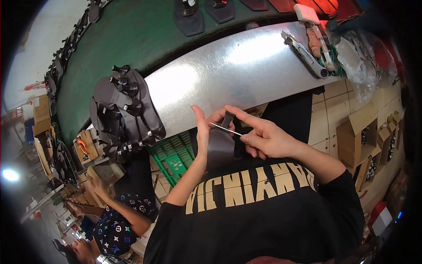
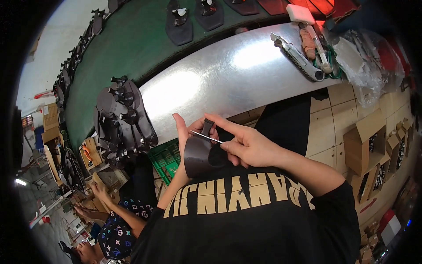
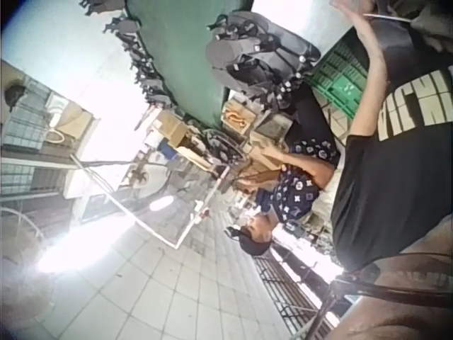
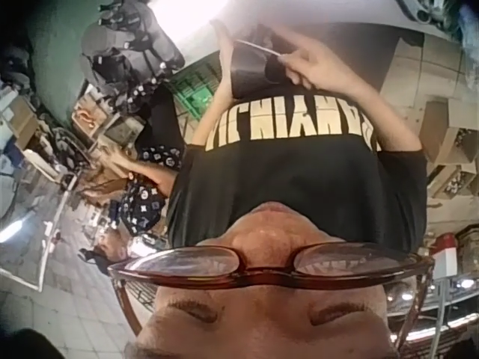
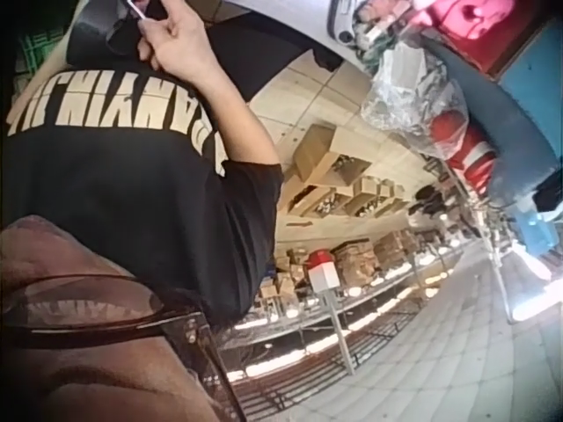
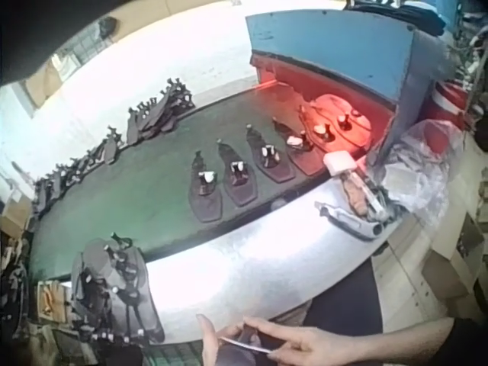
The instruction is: Assembling shoe components, specifically attaching and trimming straps or upper parts to the sole.
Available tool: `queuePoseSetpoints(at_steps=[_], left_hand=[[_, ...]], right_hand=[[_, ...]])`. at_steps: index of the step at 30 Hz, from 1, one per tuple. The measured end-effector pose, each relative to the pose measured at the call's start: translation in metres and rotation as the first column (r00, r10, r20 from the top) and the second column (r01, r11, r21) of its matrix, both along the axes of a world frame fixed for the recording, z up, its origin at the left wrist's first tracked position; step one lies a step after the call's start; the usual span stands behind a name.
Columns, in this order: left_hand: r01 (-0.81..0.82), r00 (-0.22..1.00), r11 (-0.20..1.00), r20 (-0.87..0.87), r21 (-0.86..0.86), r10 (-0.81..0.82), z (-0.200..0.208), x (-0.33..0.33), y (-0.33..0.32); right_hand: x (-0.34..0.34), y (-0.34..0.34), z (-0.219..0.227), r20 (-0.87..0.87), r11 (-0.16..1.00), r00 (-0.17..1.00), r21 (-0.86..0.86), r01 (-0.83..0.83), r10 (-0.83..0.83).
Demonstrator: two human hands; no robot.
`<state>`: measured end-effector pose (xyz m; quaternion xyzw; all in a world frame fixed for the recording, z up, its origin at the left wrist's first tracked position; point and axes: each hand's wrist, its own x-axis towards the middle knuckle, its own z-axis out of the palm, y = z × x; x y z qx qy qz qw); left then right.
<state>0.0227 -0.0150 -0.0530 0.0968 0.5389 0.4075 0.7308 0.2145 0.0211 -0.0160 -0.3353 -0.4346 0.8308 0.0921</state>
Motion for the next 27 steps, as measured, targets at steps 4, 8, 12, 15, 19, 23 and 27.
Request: queuePoseSetpoints(at_steps=[4, 8, 12, 15, 19, 23, 27], left_hand=[[0.026, 0.998, 0.999, -0.060, 0.029, -0.024, 0.009, 0.005, -0.012], [-0.022, 0.999, 1.000, -0.045, 0.003, 0.022, 0.010, 0.011, -0.021], [-0.011, 0.998, 0.999, -0.067, 0.033, 0.013, 0.008, 0.012, -0.028], [-0.009, 0.991, 0.998, -0.134, 0.066, 0.018, 0.010, 0.015, -0.032], [-0.002, 0.993, 0.995, -0.115, 0.096, 0.013, -0.003, 0.016, -0.036], [0.035, 0.995, 0.994, -0.099, 0.106, -0.024, -0.002, 0.016, -0.041], [0.051, 0.995, 0.985, -0.095, 0.165, -0.036, -0.008, 0.014, -0.045]], right_hand=[[0.000, -0.017, -0.009, -0.068, 0.991, 0.995, -0.110, 0.069, -0.077], [-0.001, -0.029, -0.019, -0.082, 0.965, 0.980, -0.208, 0.163, -0.183], [-0.001, -0.038, -0.023, -0.134, 0.958, 0.959, -0.173, 0.226, -0.251], [-0.002, -0.045, -0.026, -0.170, 0.949, 0.941, -0.177, 0.263, -0.292], [0.002, -0.049, -0.031, -0.136, 0.943, 0.942, -0.183, 0.279, -0.306], [0.007, -0.050, -0.026, -0.159, 0.941, 0.937, -0.192, 0.279, -0.310], [0.007, -0.051, -0.024, -0.171, 0.935, 0.932, -0.217, 0.280, -0.319]])
